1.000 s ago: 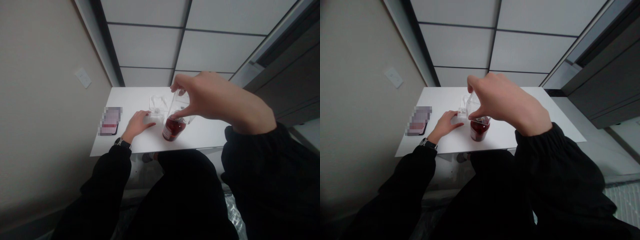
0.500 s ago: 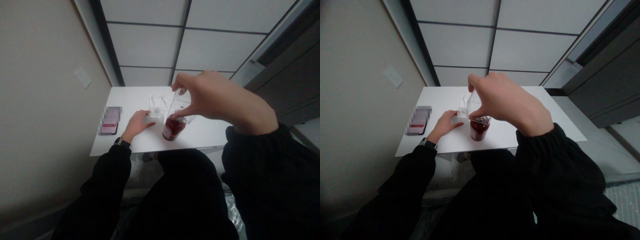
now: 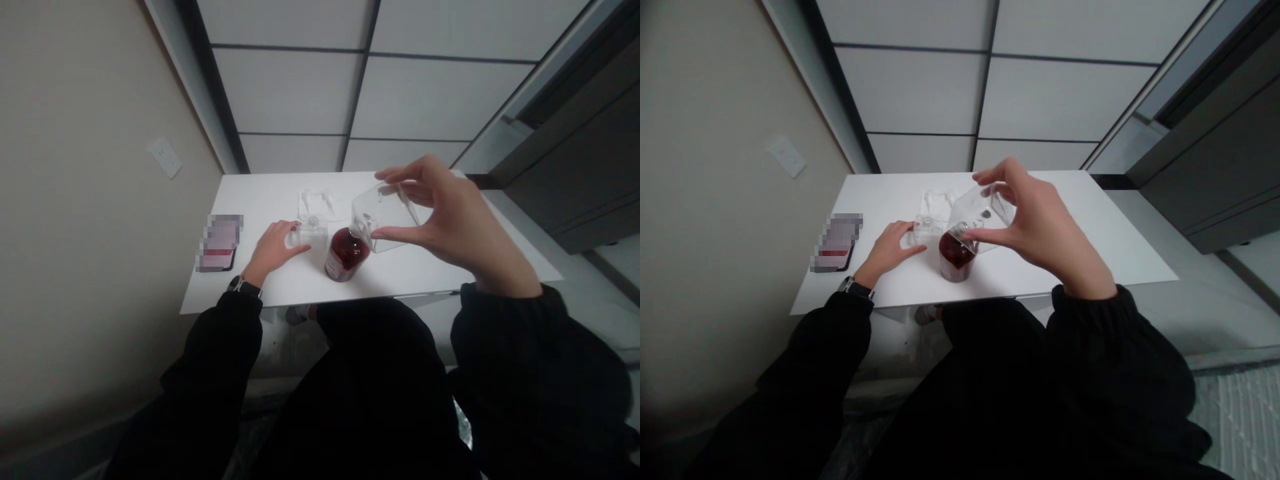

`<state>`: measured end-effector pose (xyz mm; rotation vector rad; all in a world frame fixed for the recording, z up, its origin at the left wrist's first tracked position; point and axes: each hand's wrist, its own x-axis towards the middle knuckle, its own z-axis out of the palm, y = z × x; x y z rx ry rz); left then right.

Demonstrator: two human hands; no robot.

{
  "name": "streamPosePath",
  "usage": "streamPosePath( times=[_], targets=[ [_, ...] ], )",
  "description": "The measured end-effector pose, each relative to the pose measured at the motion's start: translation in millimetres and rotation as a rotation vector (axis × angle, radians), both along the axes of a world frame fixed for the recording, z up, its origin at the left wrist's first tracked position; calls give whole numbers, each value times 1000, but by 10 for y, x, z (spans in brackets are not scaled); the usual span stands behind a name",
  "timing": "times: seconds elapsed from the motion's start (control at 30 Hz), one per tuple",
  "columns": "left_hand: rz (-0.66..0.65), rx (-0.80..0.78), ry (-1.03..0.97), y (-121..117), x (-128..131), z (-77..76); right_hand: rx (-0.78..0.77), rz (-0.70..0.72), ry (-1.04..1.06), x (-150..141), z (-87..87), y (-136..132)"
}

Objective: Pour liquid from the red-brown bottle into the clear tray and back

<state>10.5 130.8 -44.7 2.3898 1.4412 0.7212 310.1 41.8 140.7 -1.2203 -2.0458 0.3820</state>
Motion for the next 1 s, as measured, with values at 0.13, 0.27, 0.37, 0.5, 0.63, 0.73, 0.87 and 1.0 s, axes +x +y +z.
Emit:
streamPosePath(
  times=[0.13, 0.27, 0.37, 0.5, 0.63, 0.73, 0.87, 1.0],
  targets=[
    [7, -6, 12, -11, 0, 11, -46, 7, 241, 165, -354, -61],
    [20, -25, 20, -27, 2, 32, -192, 13, 421, 323, -703, -112],
    [25, -26, 15, -29, -7, 29, -230, 2, 608, 407, -982, -85],
    [25, -33, 3, -20, -23, 10, -219, -68, 855, 413, -1389, 154],
    [38, -53, -11, -24, -32, 10, -276, -107, 832, 283, -1686, 528],
    [47, -46, 3, -39, -36, 24, -358, -57, 735, 148, -1787, 737],
    [53, -41, 15, -59, -41, 35, -398, 36, 679, 14, -1856, 841],
    [59, -47, 15, -66, -37, 36, -411, 64, 630, -23, -1917, 848]
  ],
)
